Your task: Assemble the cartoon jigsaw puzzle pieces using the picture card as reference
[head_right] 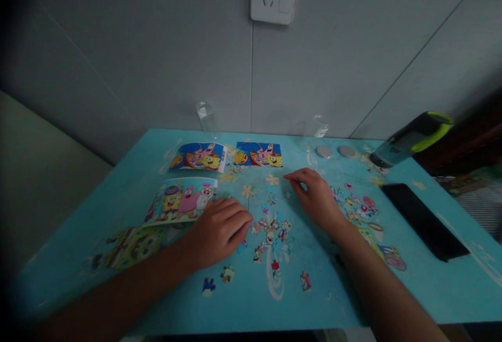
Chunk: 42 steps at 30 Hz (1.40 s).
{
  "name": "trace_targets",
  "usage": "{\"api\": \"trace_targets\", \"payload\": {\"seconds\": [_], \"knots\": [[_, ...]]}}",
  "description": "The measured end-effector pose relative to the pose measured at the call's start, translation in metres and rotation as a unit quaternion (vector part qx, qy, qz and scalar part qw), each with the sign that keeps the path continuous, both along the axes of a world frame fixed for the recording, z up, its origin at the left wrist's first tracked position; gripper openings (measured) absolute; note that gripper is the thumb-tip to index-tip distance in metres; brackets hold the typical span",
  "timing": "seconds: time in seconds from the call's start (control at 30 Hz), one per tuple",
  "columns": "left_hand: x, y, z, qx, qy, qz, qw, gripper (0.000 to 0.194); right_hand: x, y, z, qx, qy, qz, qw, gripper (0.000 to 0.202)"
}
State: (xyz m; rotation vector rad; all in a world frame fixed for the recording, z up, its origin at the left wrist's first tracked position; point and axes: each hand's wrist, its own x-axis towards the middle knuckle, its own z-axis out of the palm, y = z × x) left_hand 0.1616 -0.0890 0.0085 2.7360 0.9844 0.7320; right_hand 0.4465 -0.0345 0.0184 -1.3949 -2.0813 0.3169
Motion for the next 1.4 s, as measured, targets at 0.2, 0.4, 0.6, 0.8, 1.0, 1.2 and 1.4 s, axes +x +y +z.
{"api": "trace_targets", "payload": {"seconds": [0.2,0.4,0.6,0.8,1.0,1.2,1.4], "knots": [[0.000,-0.001,0.000,-0.005,0.003,-0.002,1.000,0.016,-0.015,-0.009,-0.014,0.035,-0.075,0.094,0.992,0.044],[0.001,-0.004,0.000,0.004,0.017,-0.027,0.999,0.013,-0.025,-0.013,-0.019,0.021,-0.169,0.107,0.980,0.047],[0.002,-0.007,0.001,0.019,0.014,-0.051,0.998,0.013,-0.028,-0.019,-0.010,0.025,-0.151,0.108,0.982,0.050],[0.002,-0.007,0.002,0.028,0.026,-0.057,0.998,0.012,-0.020,-0.030,0.004,0.015,-0.163,0.105,0.981,0.051],[0.000,-0.005,0.007,0.048,0.042,-0.053,0.997,0.013,-0.026,-0.042,0.013,-0.022,-0.229,0.139,0.963,0.052],[-0.010,0.003,0.017,0.098,0.042,-0.011,0.994,0.014,-0.026,-0.046,0.016,-0.053,-0.184,0.191,0.963,0.055],[-0.010,0.004,0.017,0.087,0.052,-0.021,0.995,0.016,-0.008,-0.038,0.027,-0.046,-0.094,0.145,0.984,0.043]]}}
